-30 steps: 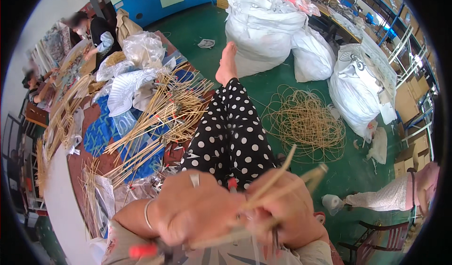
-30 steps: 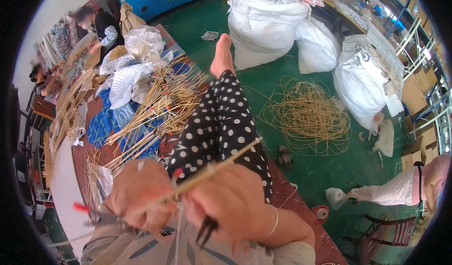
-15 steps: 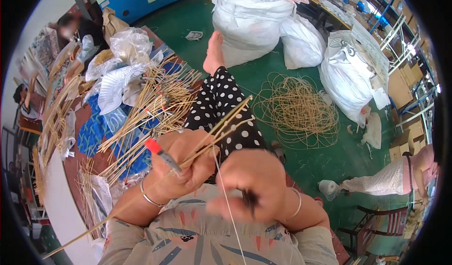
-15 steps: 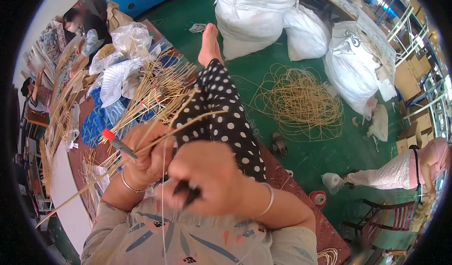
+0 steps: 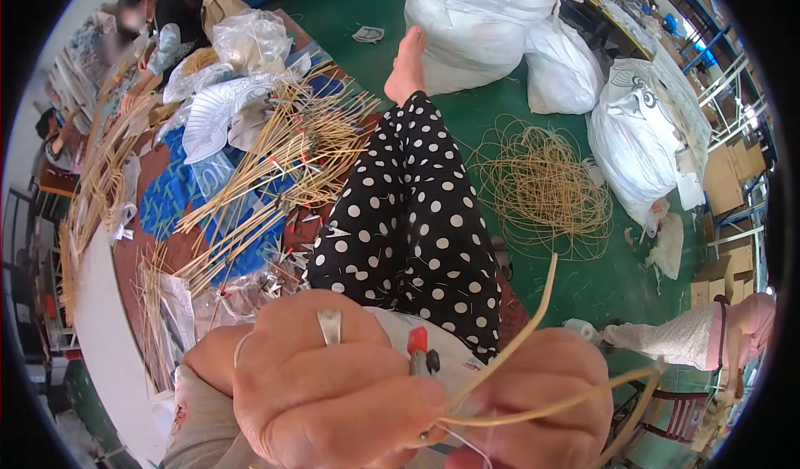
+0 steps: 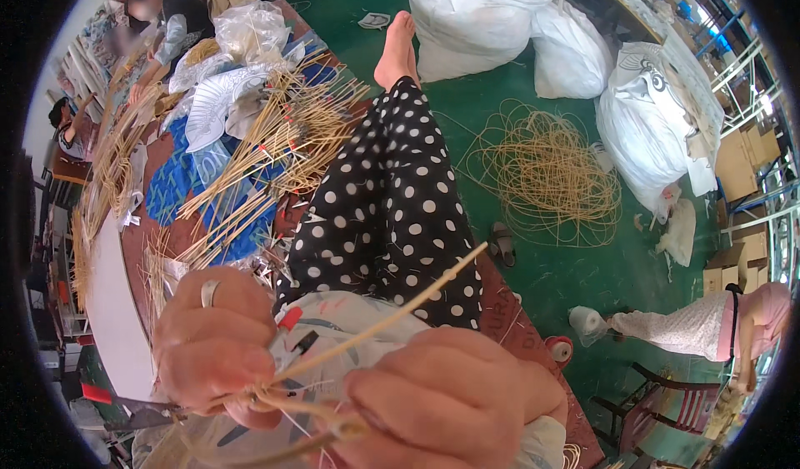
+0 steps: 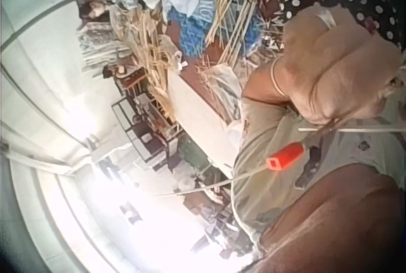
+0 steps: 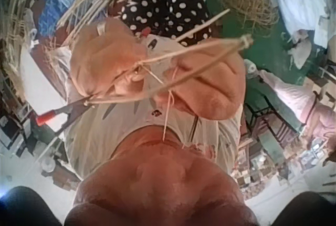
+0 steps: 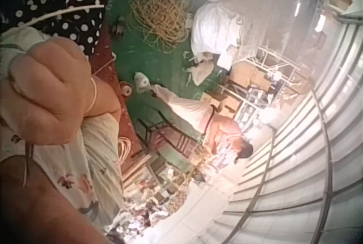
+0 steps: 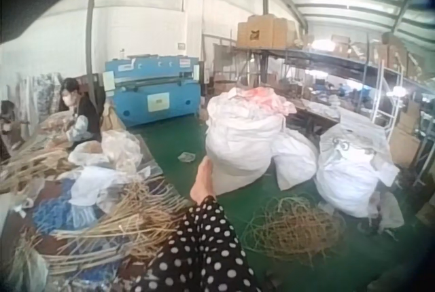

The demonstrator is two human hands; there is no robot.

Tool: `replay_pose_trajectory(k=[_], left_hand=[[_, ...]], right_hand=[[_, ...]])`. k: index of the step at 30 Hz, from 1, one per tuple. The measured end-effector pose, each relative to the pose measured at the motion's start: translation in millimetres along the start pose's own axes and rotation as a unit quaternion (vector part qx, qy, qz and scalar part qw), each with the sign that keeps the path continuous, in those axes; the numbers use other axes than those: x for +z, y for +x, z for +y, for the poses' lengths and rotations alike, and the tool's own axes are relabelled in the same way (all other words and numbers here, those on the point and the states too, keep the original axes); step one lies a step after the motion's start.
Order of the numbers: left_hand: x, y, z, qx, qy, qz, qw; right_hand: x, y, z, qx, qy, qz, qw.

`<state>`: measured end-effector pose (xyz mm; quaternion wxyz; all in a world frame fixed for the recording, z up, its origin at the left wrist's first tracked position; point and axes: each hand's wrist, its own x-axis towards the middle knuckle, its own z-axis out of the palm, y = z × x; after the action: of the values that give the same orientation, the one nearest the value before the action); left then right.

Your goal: The person sits on the floor and weaves thin bamboo strips together using a red-handled tool to secure the structure. They repeatedly wrap a thin string around the bamboo frame and pull it tight to bind the pieces.

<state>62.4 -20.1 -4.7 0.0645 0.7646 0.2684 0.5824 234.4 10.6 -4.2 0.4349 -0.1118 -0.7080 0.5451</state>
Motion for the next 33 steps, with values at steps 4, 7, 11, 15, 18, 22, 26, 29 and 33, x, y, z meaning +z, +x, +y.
replay_pose_trajectory(k=[4,7,11,15,18,22,26,29,33], left_hand=[[4.2,-2.2,-2.6,0.031,-0.063,0.007,0.997],[15.2,-3.4,-1.1,-0.03,0.023,0.077,0.996],[6.4,-13.2,-32.2,-0.018,0.065,-0.046,0.997],[16.4,-22.2,-55.0,-0.144,0.143,-0.153,0.967],[20.6,-16.1,-52.5,-0.125,0.081,-0.07,0.986],[12.7,-24.3,-41.7,-0.272,-0.101,-0.044,0.956],[7.6,-14.7,-26.5,-0.415,-0.278,0.002,0.867],[6.5,-9.5,-23.5,-0.448,-0.315,-0.011,0.836],[9.8,-8.2,-22.4,-0.438,-0.371,0.006,0.819]], right_hand=[[7.5,-10.7,-10.1,-0.109,-0.31,0.073,0.941],[5.9,-6.8,4.2,-0.142,-0.379,0.089,0.91],[-1.3,7.5,29.9,-0.155,-0.387,0.071,0.906],[-8.6,13.8,79.9,-0.069,-0.281,0.126,0.949],[-14.6,18.0,72.8,-0.13,-0.313,0.102,0.935],[-23.3,15.6,42.2,-0.193,-0.339,-0.005,0.921],[-42.3,17.4,19.4,-0.19,-0.414,0.001,0.89],[-51.2,18.0,13.5,-0.189,-0.493,0.012,0.849],[-50.8,18.3,14.4,-0.17,-0.517,0.0,0.839]])
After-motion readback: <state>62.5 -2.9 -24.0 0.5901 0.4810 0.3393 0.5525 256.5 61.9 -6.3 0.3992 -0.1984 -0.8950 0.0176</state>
